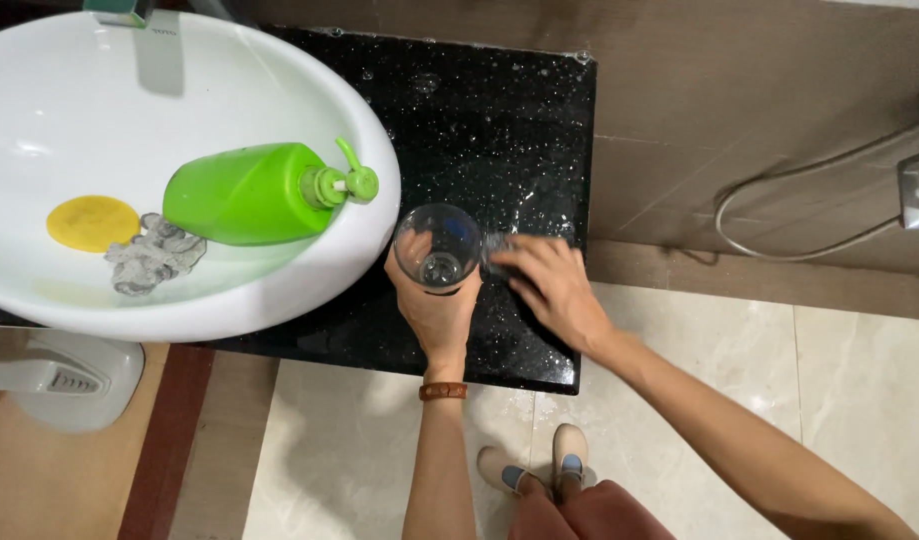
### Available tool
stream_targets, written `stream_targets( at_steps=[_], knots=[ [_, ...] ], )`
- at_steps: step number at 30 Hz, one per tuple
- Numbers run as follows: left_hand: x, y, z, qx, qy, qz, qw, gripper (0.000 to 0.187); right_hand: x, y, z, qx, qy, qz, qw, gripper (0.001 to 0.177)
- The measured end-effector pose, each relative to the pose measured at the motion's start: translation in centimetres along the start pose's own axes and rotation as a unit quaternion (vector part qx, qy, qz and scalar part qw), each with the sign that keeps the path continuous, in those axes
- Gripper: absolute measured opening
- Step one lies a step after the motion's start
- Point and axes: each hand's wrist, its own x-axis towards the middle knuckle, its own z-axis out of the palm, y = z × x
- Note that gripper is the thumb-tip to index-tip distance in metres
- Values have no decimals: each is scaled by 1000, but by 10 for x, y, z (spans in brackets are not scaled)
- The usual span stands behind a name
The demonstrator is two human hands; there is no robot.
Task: Scrubbing and rinsing a bathroom sink and countertop using a sponge and water.
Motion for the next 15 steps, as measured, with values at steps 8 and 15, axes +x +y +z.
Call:
stream_targets(
  at_steps=[8, 15],
  knots=[
    [17, -9, 11, 32, -19, -10, 999, 86, 43, 72, -4, -68, 80, 73, 992, 46],
    [28, -13, 18, 29, -9, -79, 996, 86, 37, 26, 15, -41, 29, 14, 999, 54]
  ],
)
